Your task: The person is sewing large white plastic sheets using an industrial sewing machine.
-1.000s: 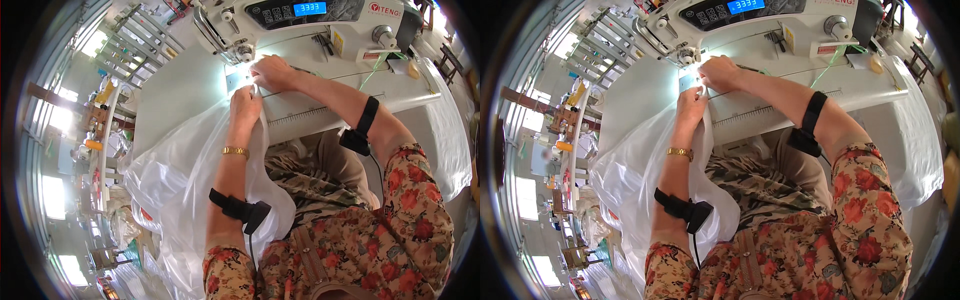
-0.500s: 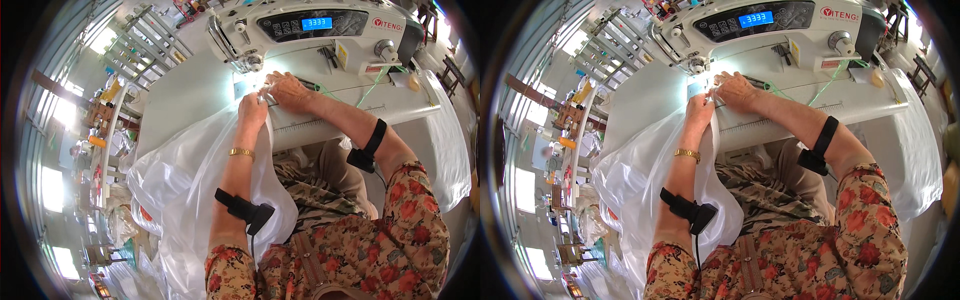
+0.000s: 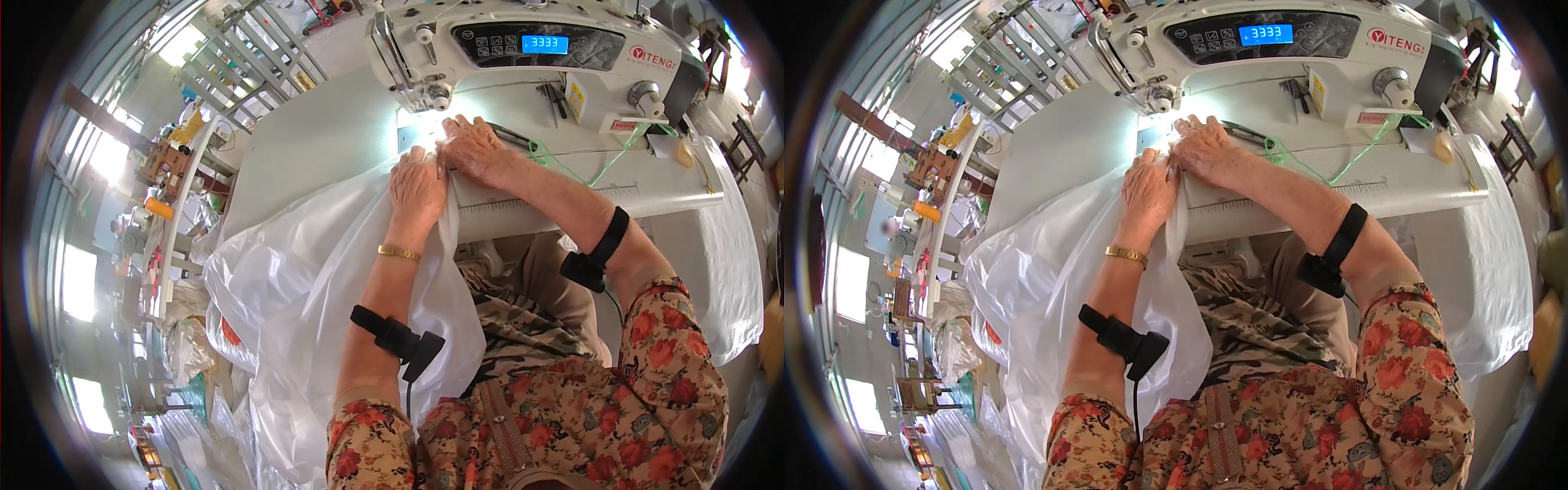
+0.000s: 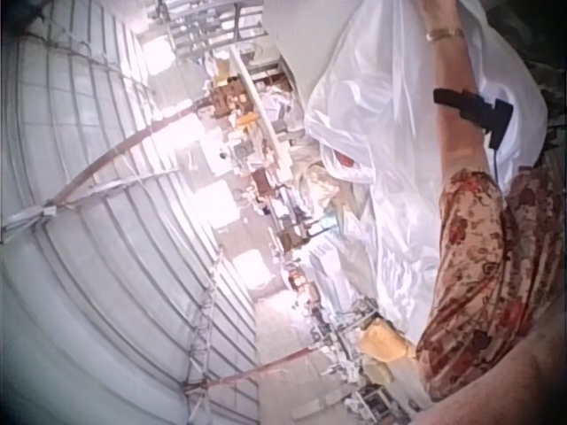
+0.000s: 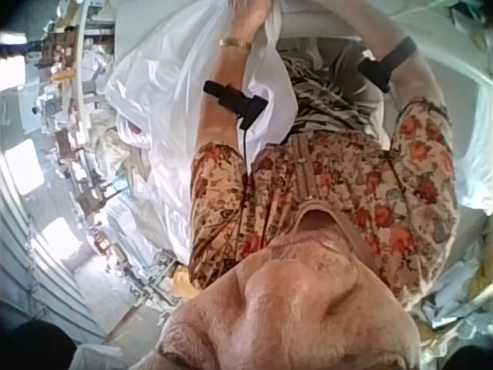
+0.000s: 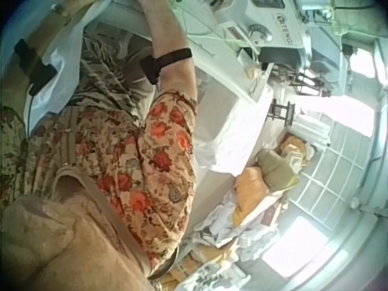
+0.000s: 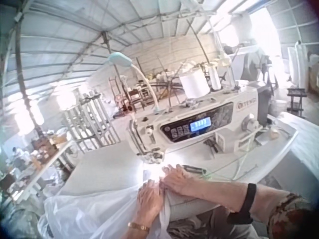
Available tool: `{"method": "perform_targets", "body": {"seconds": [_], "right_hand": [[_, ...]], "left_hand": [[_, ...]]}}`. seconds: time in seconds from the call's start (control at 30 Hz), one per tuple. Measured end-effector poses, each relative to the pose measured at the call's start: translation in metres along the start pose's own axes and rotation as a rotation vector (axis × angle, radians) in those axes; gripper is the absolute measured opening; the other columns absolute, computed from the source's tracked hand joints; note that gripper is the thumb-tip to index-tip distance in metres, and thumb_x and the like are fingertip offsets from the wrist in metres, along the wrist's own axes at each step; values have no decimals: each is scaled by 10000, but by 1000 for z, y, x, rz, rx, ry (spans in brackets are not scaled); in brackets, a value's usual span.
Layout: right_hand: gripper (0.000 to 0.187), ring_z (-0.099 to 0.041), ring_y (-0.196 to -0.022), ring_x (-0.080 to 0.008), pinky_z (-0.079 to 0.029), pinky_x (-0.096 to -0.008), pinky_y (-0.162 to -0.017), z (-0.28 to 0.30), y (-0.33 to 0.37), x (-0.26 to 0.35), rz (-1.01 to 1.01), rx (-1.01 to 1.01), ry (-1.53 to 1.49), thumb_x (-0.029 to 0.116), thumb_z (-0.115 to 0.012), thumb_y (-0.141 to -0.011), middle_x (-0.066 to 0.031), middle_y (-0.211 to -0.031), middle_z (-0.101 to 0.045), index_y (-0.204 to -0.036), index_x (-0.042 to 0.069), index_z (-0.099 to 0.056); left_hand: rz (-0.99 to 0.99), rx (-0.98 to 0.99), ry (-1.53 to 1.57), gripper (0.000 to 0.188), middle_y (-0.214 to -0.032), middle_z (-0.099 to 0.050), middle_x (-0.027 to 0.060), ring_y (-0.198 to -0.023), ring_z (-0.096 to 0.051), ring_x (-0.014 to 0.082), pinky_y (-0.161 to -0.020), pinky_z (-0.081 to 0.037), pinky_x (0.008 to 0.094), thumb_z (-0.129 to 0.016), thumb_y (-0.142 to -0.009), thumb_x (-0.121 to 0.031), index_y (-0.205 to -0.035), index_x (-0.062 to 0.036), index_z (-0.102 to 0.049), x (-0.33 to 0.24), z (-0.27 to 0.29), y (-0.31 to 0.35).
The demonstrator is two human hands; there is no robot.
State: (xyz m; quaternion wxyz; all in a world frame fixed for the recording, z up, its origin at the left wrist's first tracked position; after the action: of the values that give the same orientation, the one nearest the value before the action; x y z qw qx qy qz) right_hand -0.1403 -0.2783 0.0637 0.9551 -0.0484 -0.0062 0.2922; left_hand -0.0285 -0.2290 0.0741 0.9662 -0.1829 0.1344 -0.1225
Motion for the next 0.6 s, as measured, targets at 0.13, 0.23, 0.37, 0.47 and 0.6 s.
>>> {"method": "perform_targets", "body": {"seconds": [0.13, 0.23, 0.37, 0.47, 0.6], "right_hand": [[318, -301, -1396, -332, -208, -548, -1139, 6, -1, 0, 33, -58, -84, 218, -433, -945, -175, -1442, -406, -1179, 116, -622], [265, -428, -1307, -321, -249, -553, -1121, 8, 0, 1, 59, -21, -32, 189, -480, -905, -166, -1312, -533, -1065, 105, -673], [203, -568, -1098, -317, -423, -493, -958, 13, 2, 4, 113, -220, 28, 128, -521, -867, -153, -1078, -628, -1010, 37, -632], [160, -593, -1037, -315, -447, -465, -920, 10, 1, 3, 102, -242, 10, 109, -551, -829, -163, -990, -650, -943, 29, -629], [161, -616, -989, -316, -452, -461, -867, 9, -1, 2, 96, -281, -14, 106, -559, -807, -145, -914, -684, -892, 100, -695]], "left_hand": [[-5, -5, 26, 284, -1162, -578, 156, -1103, -548, 306, -962, -426, 425, -540, -915, -234, -1098, -44, -647, 5, -4, -3], [-10, -36, -8, 291, -1133, -584, 163, -1104, -548, 314, -956, -435, 419, -545, -905, -227, -1103, -34, -635, 6, -4, -4], [-4, -9, 4, 276, -1101, -596, 176, -1103, -552, 323, -951, -440, 427, -557, -894, -221, -1062, -19, -642, 5, -6, -8], [2, -15, 2, 269, -1140, -596, 198, -1121, -553, 333, -968, -433, 423, -561, -891, -199, -1051, -2, -649, 5, -4, -10], [34, 44, 47, 278, -1171, -601, 215, -1121, -562, 340, -975, -435, 418, -561, -889, -183, -1068, 9, -654, 4, -3, -12]]}}
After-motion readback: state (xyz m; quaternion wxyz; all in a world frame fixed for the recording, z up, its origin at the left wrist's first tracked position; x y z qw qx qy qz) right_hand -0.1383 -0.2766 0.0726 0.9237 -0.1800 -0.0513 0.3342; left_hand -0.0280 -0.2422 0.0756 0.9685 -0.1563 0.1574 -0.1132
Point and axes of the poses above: each hand's wrist, its own y-axis away from the middle knuckle, its own z-axis out of the back of the hand, x = y × z, the point moved 4 cm from there along -y, towards the middle knuckle
